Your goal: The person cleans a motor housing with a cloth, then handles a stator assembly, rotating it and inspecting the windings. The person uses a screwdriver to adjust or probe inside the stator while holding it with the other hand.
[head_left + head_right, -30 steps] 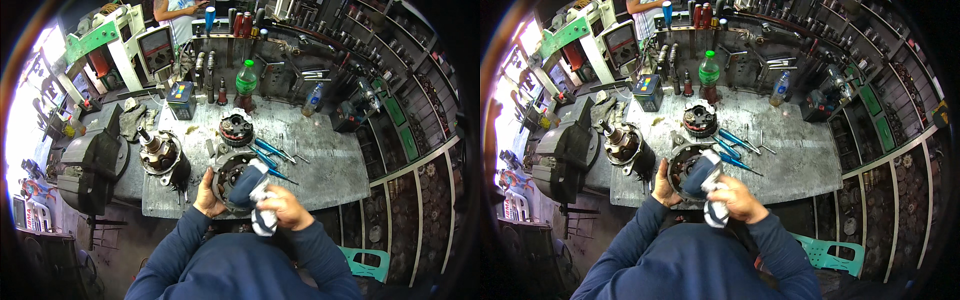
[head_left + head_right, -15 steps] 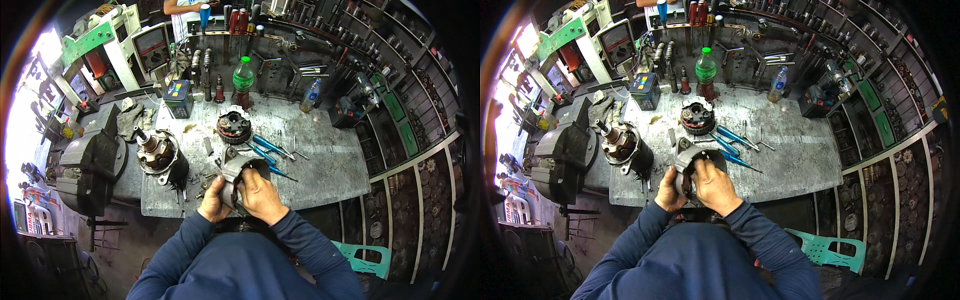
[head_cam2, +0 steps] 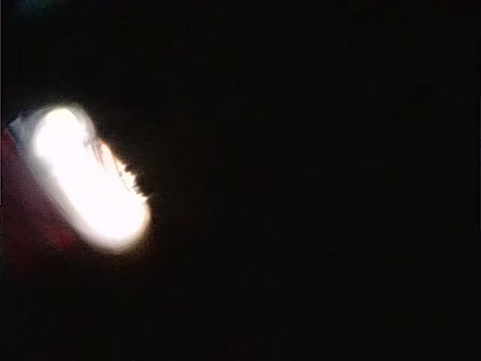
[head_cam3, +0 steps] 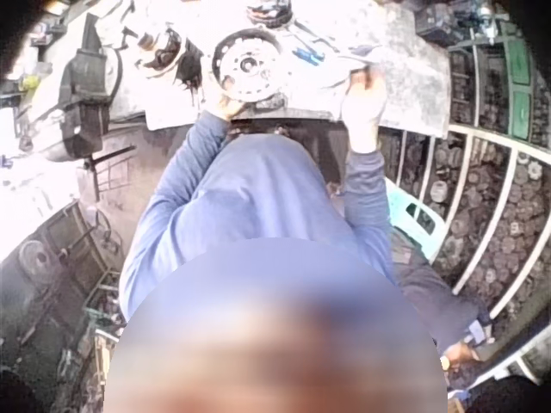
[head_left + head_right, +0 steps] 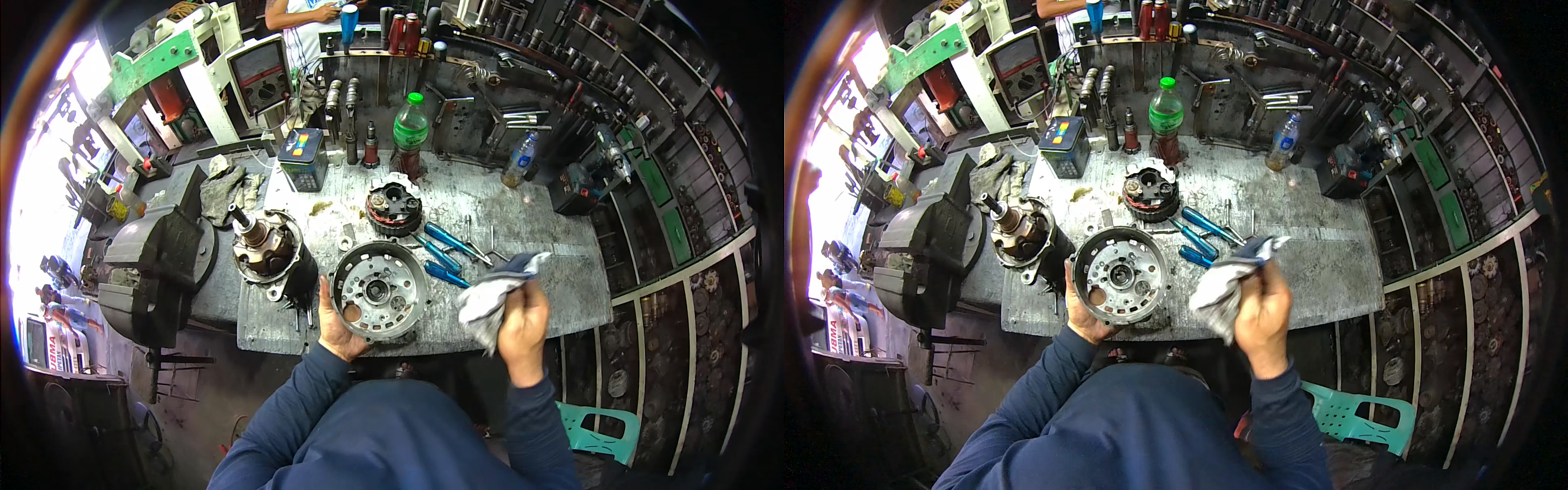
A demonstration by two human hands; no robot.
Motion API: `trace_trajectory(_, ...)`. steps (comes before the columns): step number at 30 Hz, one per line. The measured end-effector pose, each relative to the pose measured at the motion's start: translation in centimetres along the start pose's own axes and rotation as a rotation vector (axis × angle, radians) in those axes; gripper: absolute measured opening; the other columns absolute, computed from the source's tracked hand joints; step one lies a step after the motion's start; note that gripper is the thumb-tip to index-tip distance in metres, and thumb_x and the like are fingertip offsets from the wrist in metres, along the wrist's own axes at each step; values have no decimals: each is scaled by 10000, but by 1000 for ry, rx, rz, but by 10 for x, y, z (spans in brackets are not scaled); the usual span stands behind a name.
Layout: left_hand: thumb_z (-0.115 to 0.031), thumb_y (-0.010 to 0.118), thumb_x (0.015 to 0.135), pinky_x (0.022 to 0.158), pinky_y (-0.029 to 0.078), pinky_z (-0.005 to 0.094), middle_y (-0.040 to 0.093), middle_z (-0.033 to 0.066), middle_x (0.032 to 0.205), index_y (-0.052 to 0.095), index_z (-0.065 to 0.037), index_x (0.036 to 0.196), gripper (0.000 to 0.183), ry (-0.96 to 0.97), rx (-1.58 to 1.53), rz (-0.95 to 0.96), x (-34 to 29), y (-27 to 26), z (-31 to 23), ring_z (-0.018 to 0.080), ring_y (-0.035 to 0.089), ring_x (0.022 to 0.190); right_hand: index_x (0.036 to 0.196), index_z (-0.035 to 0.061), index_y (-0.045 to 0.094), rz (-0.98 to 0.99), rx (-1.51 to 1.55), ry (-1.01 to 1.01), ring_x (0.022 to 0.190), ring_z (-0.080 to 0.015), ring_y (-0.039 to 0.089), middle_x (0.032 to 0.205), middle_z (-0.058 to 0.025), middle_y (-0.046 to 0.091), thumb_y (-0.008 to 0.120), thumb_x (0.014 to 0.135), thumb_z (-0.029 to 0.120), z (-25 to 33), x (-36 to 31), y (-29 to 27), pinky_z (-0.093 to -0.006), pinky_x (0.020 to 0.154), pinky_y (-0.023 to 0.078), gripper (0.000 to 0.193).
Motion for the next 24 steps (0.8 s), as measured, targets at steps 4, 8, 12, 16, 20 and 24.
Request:
trace_trajectory(4, -837, 533, 963, 1164, 477, 649, 588, 193, 1556, 502, -99, 1595, 972, -93, 57, 52, 4, 10, 12, 420, 589, 1399, 1324, -41, 642, 159, -187, 17, 1031, -298, 763, 1154, -195, 770, 590, 1123, 269, 10, 38, 36, -393, 939, 588, 374)
trace_trajectory(8, -791, 551, 988, 1176, 469, 635, 597, 154, 1560, 500, -107, 1599, 919, -119, 114, 48, 5, 17, 31, 391, 593, 1402, 1200, -52, 649, 413, -589, -123, 1048, -473, 728, 1144, -303, 734, 651, 1043, 260, -8, 39, 90, -527, 888, 586, 349)
trace_trajectory(12, -786, 543, 995, 1193, 443, 637, 586, 165, 1570, 496, -104, 1602, 914, -160, 150, -28, -1, 14, 40, 403, 584, 1407, 993, 9, 703, 494, -980, 37, 895, -382, 772, 946, -257, 763, 618, 1084, 294, -29, 33, 69, -494, 760, 586, 311)
trace_trajectory(16, -799, 535, 989, 1189, 437, 654, 571, 175, 1581, 499, -111, 1599, 920, -172, 79, 39, -5, 13, 34, 413, 561, 1426, 1001, -7, 694, -105, -273, 140, 829, -186, 726, 906, -98, 773, 528, 1158, 432, 4, 41, -2, -404, 715, 552, 495)
trace_trajectory(20, -796, 545, 985, 1200, 420, 658, 589, 158, 1566, 507, -133, 1595, 902, -210, 32, -15, -1, 6, 41, 389, 563, 1429, 1051, -14, 674, 89, -494, -283, 900, -311, 683, 957, -158, 696, 690, 1016, 212, 30, 18, 40, -447, 797, 543, 229)
trace_trajectory(24, -707, 593, 1018, 1181, 450, 629, 629, 128, 1531, 528, -151, 1576, 791, -306, 154, -107, 0, -8, 60, 337, 603, 1401, 992, -26, 661, 237, -885, -349, 1115, -420, 603, 1101, -218, 653, 717, 871, 117, -11, -10, 106, -505, 970, 486, 196)
Point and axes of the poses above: each hand's wrist, its own x-axis towards the middle knuckle, its own y-axis out of the palm, z = x × y, the point moved 7 cm from there along x, towards the middle knuckle
